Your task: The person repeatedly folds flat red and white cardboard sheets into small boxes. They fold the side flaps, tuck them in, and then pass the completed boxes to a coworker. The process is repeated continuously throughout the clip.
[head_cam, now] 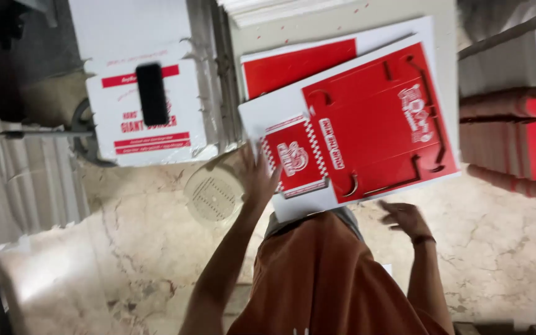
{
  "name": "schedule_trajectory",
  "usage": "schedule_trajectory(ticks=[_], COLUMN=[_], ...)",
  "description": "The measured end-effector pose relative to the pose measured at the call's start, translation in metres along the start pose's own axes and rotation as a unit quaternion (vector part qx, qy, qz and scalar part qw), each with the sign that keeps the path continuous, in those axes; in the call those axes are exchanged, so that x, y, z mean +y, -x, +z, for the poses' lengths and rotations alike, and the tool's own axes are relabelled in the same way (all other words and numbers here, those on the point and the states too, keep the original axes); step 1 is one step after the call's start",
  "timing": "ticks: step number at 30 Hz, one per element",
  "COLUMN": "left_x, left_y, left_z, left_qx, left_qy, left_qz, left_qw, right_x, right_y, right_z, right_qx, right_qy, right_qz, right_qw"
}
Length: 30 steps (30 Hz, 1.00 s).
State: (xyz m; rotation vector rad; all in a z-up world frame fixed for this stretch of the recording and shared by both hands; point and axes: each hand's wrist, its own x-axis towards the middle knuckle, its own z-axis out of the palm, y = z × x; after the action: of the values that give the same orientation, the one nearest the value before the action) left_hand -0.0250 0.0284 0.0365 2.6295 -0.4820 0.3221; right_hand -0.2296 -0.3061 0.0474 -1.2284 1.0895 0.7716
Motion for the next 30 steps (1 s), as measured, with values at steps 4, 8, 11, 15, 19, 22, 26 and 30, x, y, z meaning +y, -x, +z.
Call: schedule_trajectory(ticks=[4, 8, 11, 15, 19, 22, 26, 30], left_x=[0.017, 0.032, 0.046, 0.047, 0.053, 0.054, 0.038, 0.024], left_y=[0.078, 0.112, 0.109, 0.126, 0.122, 0.116, 0.098, 0.072], left_z=[-0.032, 0.027, 0.022, 0.019, 0.007, 0.016, 0.004, -0.003], left_qx=[-0.204, -0.049, -0.002, -0.04, -0.066, -0.111, -0.247, -0.239], left_qy=[-0.164, -0.194, -0.186, -0.192, -0.125, -0.122, -0.106, -0.136], left_qz=[0.155, 0.19, 0.203, 0.209, 0.207, 0.176, 0.109, 0.144], left_qw=[0.952, 0.961, 0.961, 0.958, 0.968, 0.971, 0.957, 0.951], right_x=[-0.006, -0.038, -0.043, -0.035, -0.03, -0.018, -0.03, -0.053], right_y=[-0.003, -0.032, -0.05, -0.056, -0.069, -0.077, -0.081, -0.114], right_z=[-0.05, -0.073, -0.087, -0.111, -0.118, -0.136, -0.151, -0.172], right_qx=[0.398, 0.314, 0.238, 0.19, 0.186, 0.211, 0.209, 0.184], right_qy=[0.343, 0.533, 0.613, 0.689, 0.616, 0.62, 0.613, 0.611], right_qz=[-0.331, -0.461, -0.52, -0.485, -0.583, -0.589, -0.615, -0.649], right_qw=[0.784, 0.636, 0.545, 0.504, 0.497, 0.474, 0.45, 0.415])
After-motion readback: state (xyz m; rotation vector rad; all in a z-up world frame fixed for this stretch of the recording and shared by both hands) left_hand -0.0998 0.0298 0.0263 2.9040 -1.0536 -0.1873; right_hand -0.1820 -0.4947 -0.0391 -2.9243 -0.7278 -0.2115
